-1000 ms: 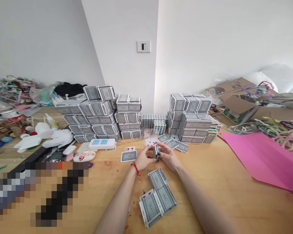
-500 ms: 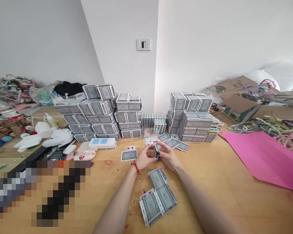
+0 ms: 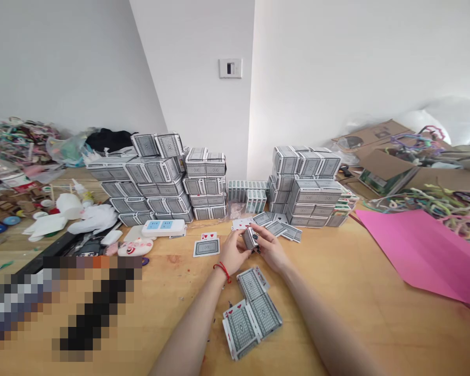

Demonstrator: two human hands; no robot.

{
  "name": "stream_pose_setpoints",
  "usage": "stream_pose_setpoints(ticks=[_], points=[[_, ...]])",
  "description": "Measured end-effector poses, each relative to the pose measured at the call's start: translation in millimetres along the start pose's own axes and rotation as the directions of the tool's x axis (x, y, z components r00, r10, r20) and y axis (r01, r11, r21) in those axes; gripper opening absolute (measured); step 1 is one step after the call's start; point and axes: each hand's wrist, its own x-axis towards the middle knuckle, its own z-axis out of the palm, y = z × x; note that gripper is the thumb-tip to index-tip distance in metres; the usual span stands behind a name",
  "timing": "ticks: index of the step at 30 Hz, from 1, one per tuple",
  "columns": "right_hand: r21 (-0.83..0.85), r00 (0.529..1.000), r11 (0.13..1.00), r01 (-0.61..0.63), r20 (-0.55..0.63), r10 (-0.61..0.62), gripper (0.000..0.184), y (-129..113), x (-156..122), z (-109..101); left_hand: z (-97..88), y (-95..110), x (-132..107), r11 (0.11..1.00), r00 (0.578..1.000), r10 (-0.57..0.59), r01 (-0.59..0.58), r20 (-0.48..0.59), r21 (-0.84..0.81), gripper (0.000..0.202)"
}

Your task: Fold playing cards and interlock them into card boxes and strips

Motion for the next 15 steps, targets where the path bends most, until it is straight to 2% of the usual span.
stream_pose_setpoints(ticks=[4,8,11,15], points=[[-0.052,0.998,0.999,-0.005,-0.062,0.001,0.045,4,2,-2,-0.3,2,0,0.999,0.999,0.013,-0.012,-0.030,0.033,0.057],[-0.141,0.998,0.989,-0.034,-0.054,0.027,0.035,8,2,-3,-0.7,3,2,0.997,0.994,0.049,-0.042,-0.102,0.067,0.056],[-0.182,0.999,0.982,-0.044,-0.023,0.040,0.029,9,3,-3,-2.5,4,2,0.980,0.985,0.111,-0.086,-0.133,0.178,0.054],[-0.176,0.997,0.983,-0.062,0.031,0.068,0.028,11,5,-5,-6.3,9,2,0.936,0.979,0.173,-0.128,-0.111,0.329,0.054]])
